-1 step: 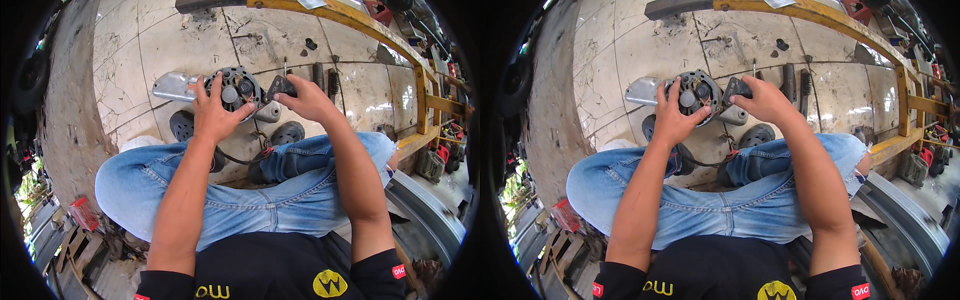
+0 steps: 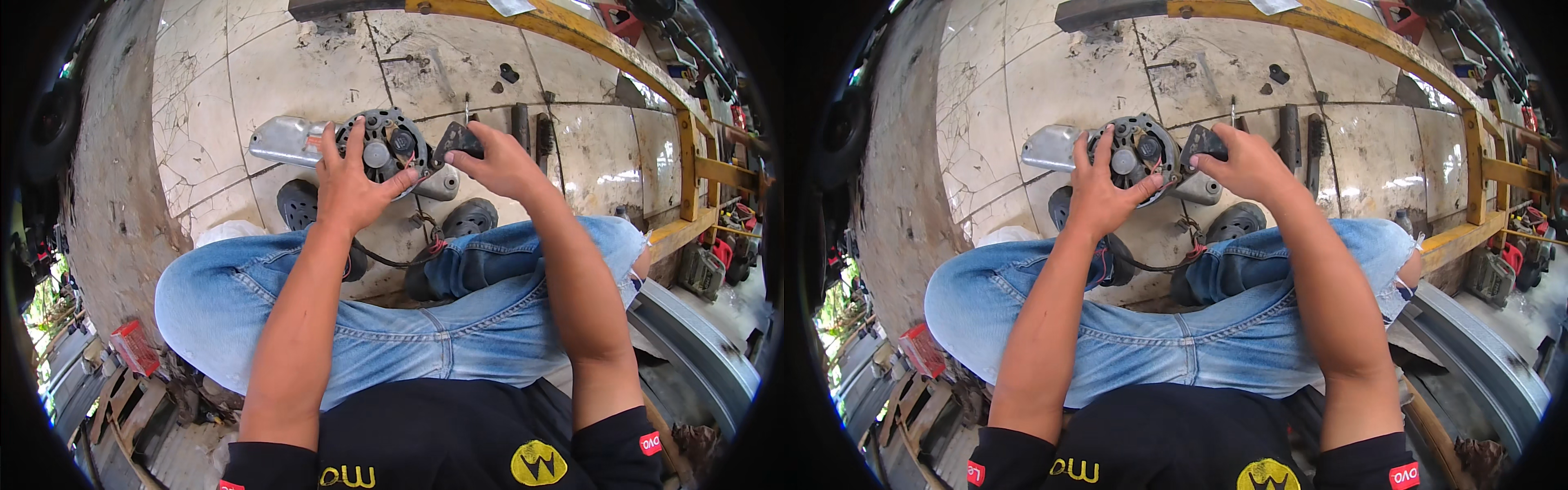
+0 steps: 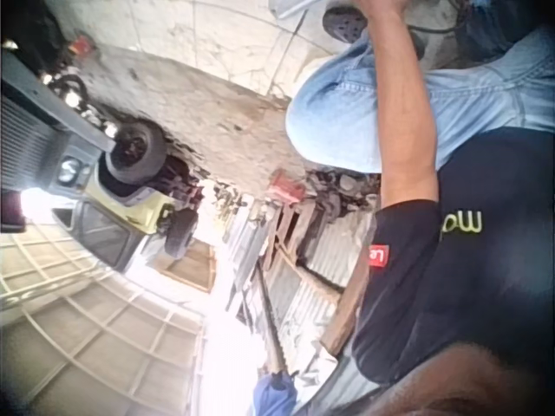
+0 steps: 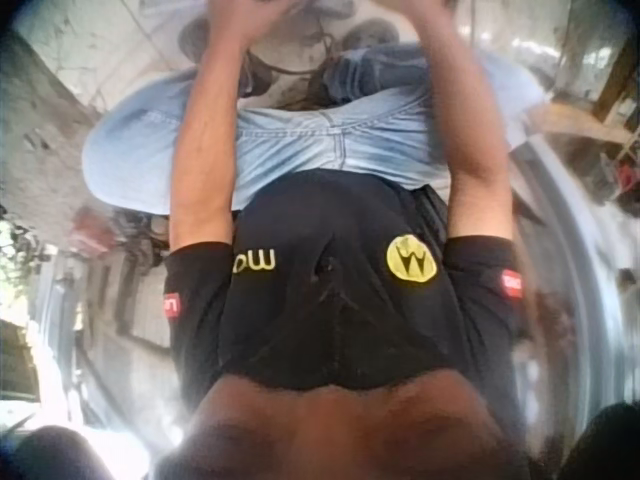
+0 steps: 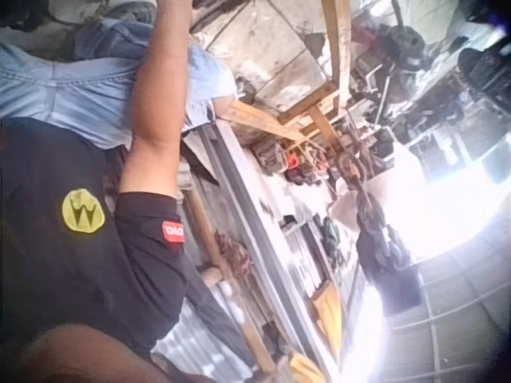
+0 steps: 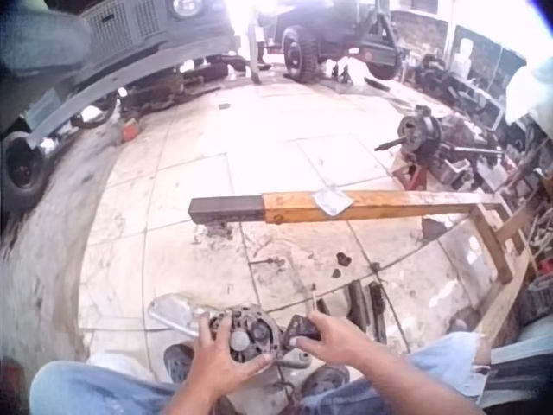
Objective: The person sits on the floor and works on a small electric motor, using a hammer to tap components and a screwdriver to adjust internal parts. The person handles the motor casing and internal wiring throughout the process.
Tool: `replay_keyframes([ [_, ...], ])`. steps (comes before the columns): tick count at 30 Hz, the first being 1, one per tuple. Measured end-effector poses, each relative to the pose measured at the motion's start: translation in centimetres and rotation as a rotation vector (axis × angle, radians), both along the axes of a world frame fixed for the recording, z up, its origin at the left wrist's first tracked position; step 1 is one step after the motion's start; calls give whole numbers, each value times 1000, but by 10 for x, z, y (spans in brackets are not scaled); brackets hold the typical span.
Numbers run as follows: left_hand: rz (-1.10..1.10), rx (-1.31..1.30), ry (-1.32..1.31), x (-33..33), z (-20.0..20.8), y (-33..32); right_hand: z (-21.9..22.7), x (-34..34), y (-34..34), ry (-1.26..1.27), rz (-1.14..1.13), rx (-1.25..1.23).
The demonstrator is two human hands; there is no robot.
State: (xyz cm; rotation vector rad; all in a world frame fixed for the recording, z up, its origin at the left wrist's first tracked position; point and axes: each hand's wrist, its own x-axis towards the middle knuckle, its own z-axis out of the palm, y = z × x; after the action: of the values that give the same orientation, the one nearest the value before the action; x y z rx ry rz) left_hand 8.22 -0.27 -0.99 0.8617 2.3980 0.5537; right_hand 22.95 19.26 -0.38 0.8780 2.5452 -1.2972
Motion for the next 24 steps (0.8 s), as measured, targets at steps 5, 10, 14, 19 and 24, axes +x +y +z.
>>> replay_keyframes([
  [5, -59, -20, -35, -9, -7, 3, 1, -16, -11, -26, -42, 37],
  [10, -4, -34, -130, -7, -1, 7, -7, -11, -12, -57, 1, 56],
  [14, -26, -12, -107, -8, -3, 4, -5, -15, -11, -98, 123, 78],
  [19, -43, -12, -82, -8, -4, 4, -9, -17, -7, -55, 98, 107],
  [24, -56, -34, -68, -9, -2, 3, -11, -17, -7, -62, 150, 97],
])
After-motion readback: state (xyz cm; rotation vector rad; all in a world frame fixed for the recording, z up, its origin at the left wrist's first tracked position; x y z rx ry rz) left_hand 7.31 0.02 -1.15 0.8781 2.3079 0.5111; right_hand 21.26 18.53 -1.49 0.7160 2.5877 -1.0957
